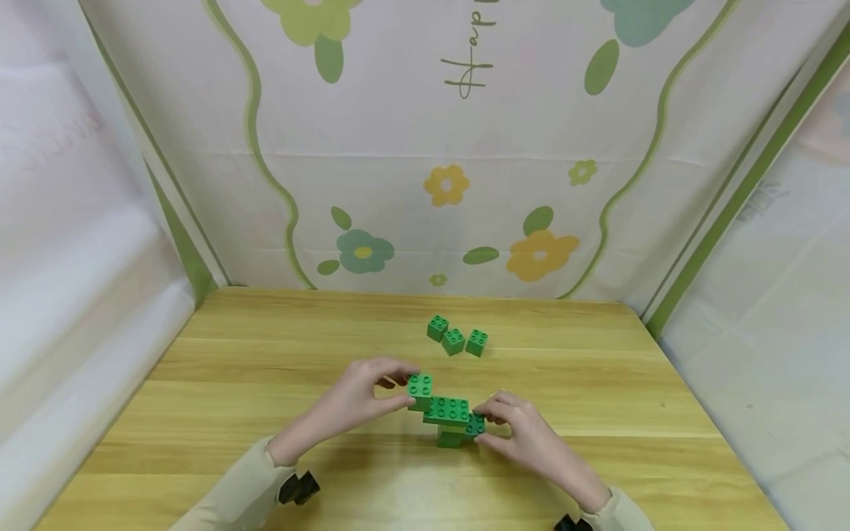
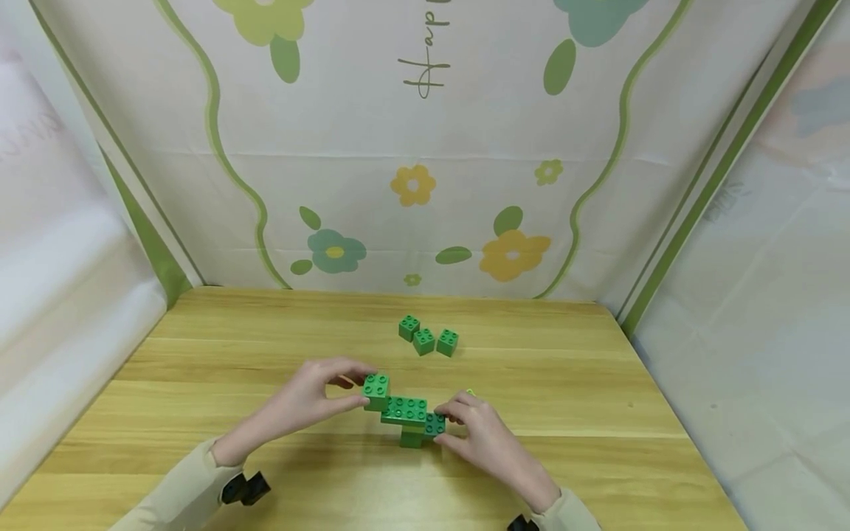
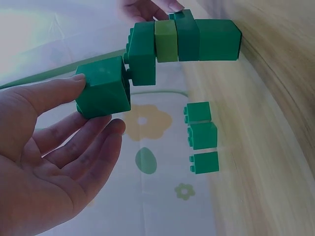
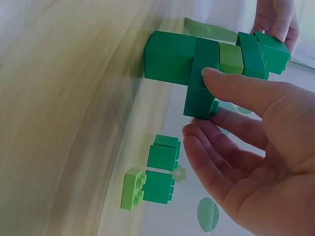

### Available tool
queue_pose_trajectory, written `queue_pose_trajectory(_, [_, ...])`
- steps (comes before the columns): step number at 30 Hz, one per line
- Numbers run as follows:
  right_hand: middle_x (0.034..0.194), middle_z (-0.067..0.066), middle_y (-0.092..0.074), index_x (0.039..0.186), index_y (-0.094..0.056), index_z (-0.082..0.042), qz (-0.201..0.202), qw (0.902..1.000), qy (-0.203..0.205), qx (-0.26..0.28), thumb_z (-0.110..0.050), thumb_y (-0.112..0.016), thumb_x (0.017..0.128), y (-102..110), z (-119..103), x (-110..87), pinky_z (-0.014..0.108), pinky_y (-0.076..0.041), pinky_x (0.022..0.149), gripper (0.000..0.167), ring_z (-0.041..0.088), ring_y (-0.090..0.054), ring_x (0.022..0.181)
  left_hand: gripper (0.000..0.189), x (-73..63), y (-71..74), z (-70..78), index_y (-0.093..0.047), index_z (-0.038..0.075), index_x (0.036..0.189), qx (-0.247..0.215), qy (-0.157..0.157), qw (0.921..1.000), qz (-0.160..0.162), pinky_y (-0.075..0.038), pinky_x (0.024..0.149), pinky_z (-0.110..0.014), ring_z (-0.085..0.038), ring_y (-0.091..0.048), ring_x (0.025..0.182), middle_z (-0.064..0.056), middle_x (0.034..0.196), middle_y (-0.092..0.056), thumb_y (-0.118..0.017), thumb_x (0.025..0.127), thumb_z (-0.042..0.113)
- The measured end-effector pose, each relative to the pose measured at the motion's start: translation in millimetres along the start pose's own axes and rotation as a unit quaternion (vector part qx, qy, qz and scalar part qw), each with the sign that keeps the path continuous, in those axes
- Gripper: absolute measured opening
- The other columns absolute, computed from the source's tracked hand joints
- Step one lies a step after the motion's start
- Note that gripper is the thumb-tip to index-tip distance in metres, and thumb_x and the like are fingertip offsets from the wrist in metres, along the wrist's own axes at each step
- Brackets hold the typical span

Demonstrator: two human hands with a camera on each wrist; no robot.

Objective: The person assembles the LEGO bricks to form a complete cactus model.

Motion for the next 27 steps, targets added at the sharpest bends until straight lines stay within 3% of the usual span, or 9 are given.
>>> queue_pose_trajectory(13, [0.097,0.0,-0.068,0.108,-0.072,-0.007,-0.006,0.9999,-0.006,0.005,-0.012,-0.081,0.08,0,-1,2.4,0.024,-0.059,0.07,0.03,0.016,-0.064,0.081,0.036,-4.8,-5.6,-0.7,-0.068,0.001,0.118,0.012,-0.007,0.9999,-0.007,-0.061,0.08,-0.026,-0.018,-0.071,0.091,-0.011,0.111,-0.074,-0.076,0.085,0.013])
queue_pose_trajectory(19, [0.096,-0.001,-0.068,0.108,-0.072,-0.007,-0.005,1.0,0.0,0.002,-0.01,-0.081,0.08,0,-2,2.2,0.024,-0.059,0.068,0.03,0.015,-0.063,0.08,0.037,-6.3,-9.7,0.0,-0.065,0.001,0.121,0.0,-0.006,1.0,-0.007,-0.062,0.079,-0.029,-0.026,-0.071,0.093,-0.012,0.113,-0.072,-0.075,0.087,0.012])
queue_pose_trajectory(27, [0.1,0.0,-0.068,0.11,-0.071,-0.006,-0.011,0.9999,-0.004,-0.01,-0.012,-0.082,0.079,0,-1,2.5,0.027,-0.061,0.073,0.033,0.016,-0.066,0.086,0.038,-9.0,-15.8,-3.6,-0.061,0.005,0.125,-0.025,0.03,0.9991,-0.017,-0.062,0.083,-0.03,-0.024,-0.07,0.101,-0.01,0.117,-0.071,-0.073,0.09,0.014])
Point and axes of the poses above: each hand's wrist, its own x-axis towards the middle knuckle, its own y-axis out of the back of the hand, z = x × y, the point moved 9 cm from there along x, towards the middle knuckle
